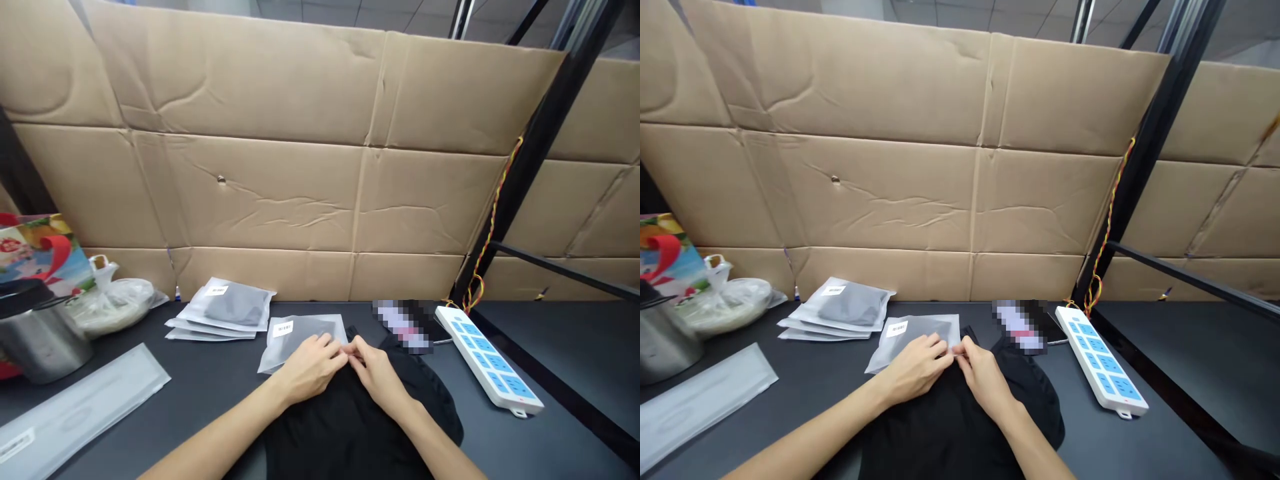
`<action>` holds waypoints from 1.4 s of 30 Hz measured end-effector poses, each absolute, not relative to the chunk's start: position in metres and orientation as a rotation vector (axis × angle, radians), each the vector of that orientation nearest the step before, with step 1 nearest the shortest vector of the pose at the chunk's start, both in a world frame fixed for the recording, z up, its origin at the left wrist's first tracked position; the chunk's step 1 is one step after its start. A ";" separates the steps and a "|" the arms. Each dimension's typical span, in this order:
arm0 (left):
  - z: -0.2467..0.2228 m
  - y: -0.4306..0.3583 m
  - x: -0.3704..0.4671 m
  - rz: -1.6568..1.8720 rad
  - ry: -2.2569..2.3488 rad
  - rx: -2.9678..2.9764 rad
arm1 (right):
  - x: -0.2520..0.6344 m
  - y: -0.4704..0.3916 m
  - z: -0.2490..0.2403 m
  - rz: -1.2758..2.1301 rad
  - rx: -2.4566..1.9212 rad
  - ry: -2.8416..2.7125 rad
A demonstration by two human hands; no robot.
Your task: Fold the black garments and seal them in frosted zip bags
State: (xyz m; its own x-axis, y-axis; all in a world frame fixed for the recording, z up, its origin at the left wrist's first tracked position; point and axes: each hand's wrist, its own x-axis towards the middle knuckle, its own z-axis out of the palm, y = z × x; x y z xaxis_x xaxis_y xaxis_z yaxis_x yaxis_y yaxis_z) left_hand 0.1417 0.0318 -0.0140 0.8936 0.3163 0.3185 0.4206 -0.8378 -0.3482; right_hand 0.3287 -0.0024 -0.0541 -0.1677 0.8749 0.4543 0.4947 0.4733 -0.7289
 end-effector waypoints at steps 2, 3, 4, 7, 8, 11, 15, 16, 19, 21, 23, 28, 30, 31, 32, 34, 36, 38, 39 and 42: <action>-0.014 0.028 0.126 -0.265 -0.503 -2.611 | 0.327 -0.004 -0.053 0.526 -1.171 -1.849; -0.015 0.026 0.116 -0.243 -0.494 -2.595 | 0.326 -0.005 -0.052 0.527 -1.179 -1.862; -0.016 0.024 0.104 -0.233 -0.492 -2.581 | 0.325 -0.006 -0.050 0.529 -1.188 -1.872; -0.021 0.020 0.069 -0.265 -0.518 -2.534 | 0.325 -0.009 -0.045 0.534 -1.217 -1.901; -0.023 0.019 0.058 -0.284 -0.534 -2.518 | 0.326 -0.009 -0.044 0.530 -1.228 -1.904; -0.027 0.014 0.031 -0.346 -0.606 -2.493 | 0.331 -0.011 -0.039 0.486 -1.270 -1.882; -0.024 0.010 0.026 -0.400 -0.738 -2.481 | 0.340 -0.010 -0.035 0.447 -1.306 -1.864; -0.023 0.011 0.032 -0.400 -0.754 -2.480 | 0.341 -0.010 -0.035 0.441 -1.304 -1.870; -0.020 0.023 0.056 -0.350 -0.776 -2.526 | 0.341 -0.008 -0.037 0.403 -1.295 -1.890; -0.021 0.039 0.073 -0.291 -0.805 -2.580 | 0.340 -0.009 -0.039 0.287 -1.359 -1.866; -0.023 0.057 0.084 -0.296 -0.844 -2.621 | 0.338 -0.015 -0.039 0.091 -1.515 -1.790; -0.025 0.092 0.089 -0.446 -0.931 -2.686 | 0.319 -0.046 -0.036 0.107 -1.477 -2.118; -0.028 0.100 0.084 -0.456 -0.963 -2.696 | 0.302 -0.059 -0.038 0.283 -1.327 -2.316; -0.031 0.103 0.081 -0.458 -0.982 -2.705 | 0.293 -0.064 -0.041 0.352 -1.298 -2.362; -0.033 0.104 0.078 -0.457 -0.999 -2.716 | 0.282 -0.068 -0.044 0.406 -1.298 -2.381; -0.035 0.104 0.075 -0.453 -1.026 -2.741 | 0.263 -0.074 -0.051 0.470 -1.332 -2.381; -0.033 0.099 0.072 -0.471 -1.054 -2.752 | 0.251 -0.076 -0.054 0.487 -1.342 -2.374; -0.025 0.090 0.068 -0.519 -1.073 -2.746 | 0.248 -0.073 -0.050 0.456 -1.331 -2.340; -0.021 0.084 0.064 -0.562 -1.077 -2.749 | 0.251 -0.069 -0.045 0.423 -1.339 -2.298; -0.009 0.067 0.042 -0.654 -1.112 -2.779 | 0.272 -0.045 -0.026 0.272 -1.467 -2.071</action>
